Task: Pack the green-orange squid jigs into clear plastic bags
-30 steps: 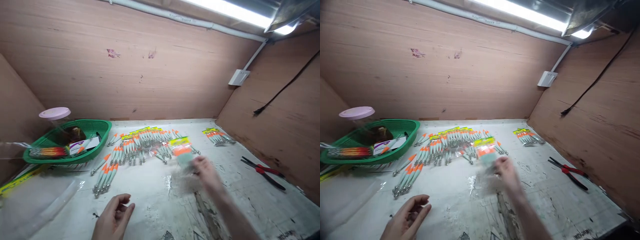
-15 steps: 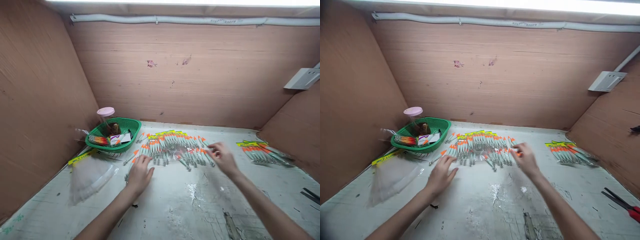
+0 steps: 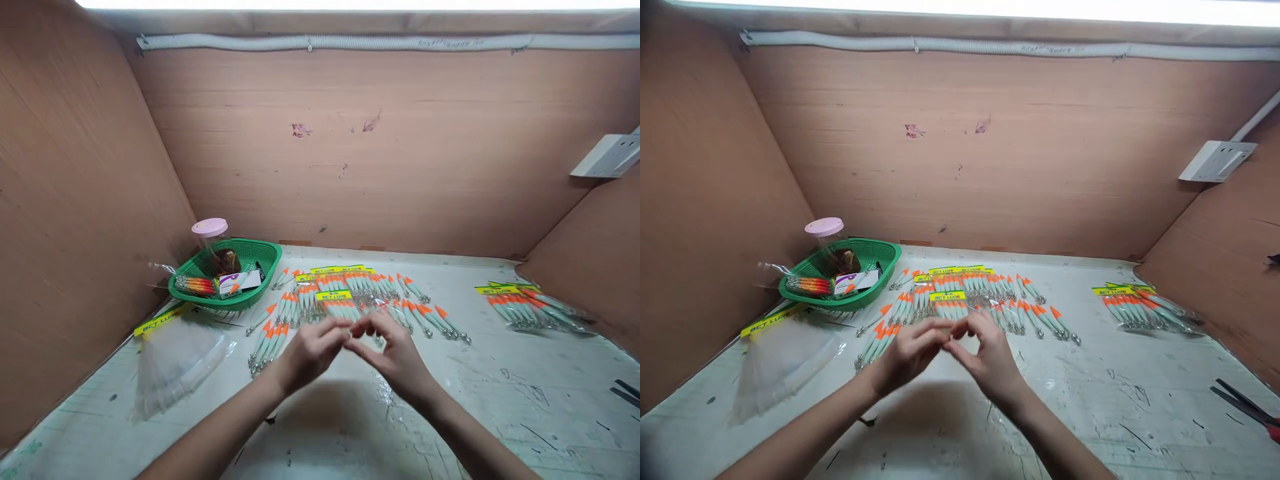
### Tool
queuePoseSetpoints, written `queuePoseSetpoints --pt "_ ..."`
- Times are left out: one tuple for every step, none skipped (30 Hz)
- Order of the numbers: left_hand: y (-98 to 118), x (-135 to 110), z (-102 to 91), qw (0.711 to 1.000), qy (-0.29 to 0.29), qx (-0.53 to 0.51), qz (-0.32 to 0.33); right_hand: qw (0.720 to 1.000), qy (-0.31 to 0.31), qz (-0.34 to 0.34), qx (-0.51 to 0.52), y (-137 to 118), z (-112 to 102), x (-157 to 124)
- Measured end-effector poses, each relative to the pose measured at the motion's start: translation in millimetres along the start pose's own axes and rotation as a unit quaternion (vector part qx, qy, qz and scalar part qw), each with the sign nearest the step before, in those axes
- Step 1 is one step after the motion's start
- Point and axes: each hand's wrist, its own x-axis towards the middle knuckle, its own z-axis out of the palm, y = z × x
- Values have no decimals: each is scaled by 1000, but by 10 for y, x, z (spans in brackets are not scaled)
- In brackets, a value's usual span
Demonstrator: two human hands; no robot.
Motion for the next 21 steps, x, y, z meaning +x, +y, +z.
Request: queuePoseSetpoints --pt "85 -163 27 1000 1 -26 -3 1000 -22 8 16 -81 -9 -127" --pt "158 -329 67 999 0 -49 -11 998 -45 14 31 -150 -1 -261" --pt "217 -491 117 998 -6 -68 -12 997 -69 17 43 -204 24 -399" --pt "262 -645 172 997 -4 -81 -3 994 -92 18 54 -241 65 -540" --pt "293 -787 230 996 -3 -90 18 991 -115 18 62 -262 121 -680" --pt "315 -913 287 995 -4 -94 37 988 -138 20 72 -269 189 -817" --pt "328 -1022 340 994 -5 -92 53 984 -159 26 82 -266 264 -946" --pt "337 -1112 385 994 -5 -85 62 980 -174 36 92 -257 340 -1063" --pt "344 -1184 422 995 -6 -75 62 977 -185 47 99 -245 414 -1164" --pt "350 -1239 450 996 -6 -63 58 975 -189 58 101 -236 480 -1246" --pt "356 -1277 468 997 -6 -52 53 975 -188 68 98 -230 534 -1304" --pt "362 -1303 479 998 -5 -44 49 975 -187 74 93 -231 575 -1340" --pt "368 -1317 483 998 -4 -39 49 975 -188 79 87 -239 600 -1353" --pt "372 -1324 484 998 -3 -35 50 974 -192 80 85 -255 608 -1346" --pt "376 -1327 482 998 -3 -33 53 973 -197 77 89 -276 601 -1324" --pt "378 -1327 480 998 -1 -30 59 971 -203 72 99 -301 579 -1294" --pt "378 -1327 478 998 -3 -27 64 968 -212 68 117 -325 543 -1261" --pt "376 -1328 476 997 -6 -25 70 962 -221 70 142 -342 495 -1233" --pt "371 -1329 475 997 -10 -26 76 955 -229 85 170 -347 433 -1216" --pt "365 -1332 475 996 -14 -33 81 944 -234 114 201 -331 358 -1215" --pt "357 -1334 475 995 -15 -44 85 934 -225 153 232 -286 268 -1232"
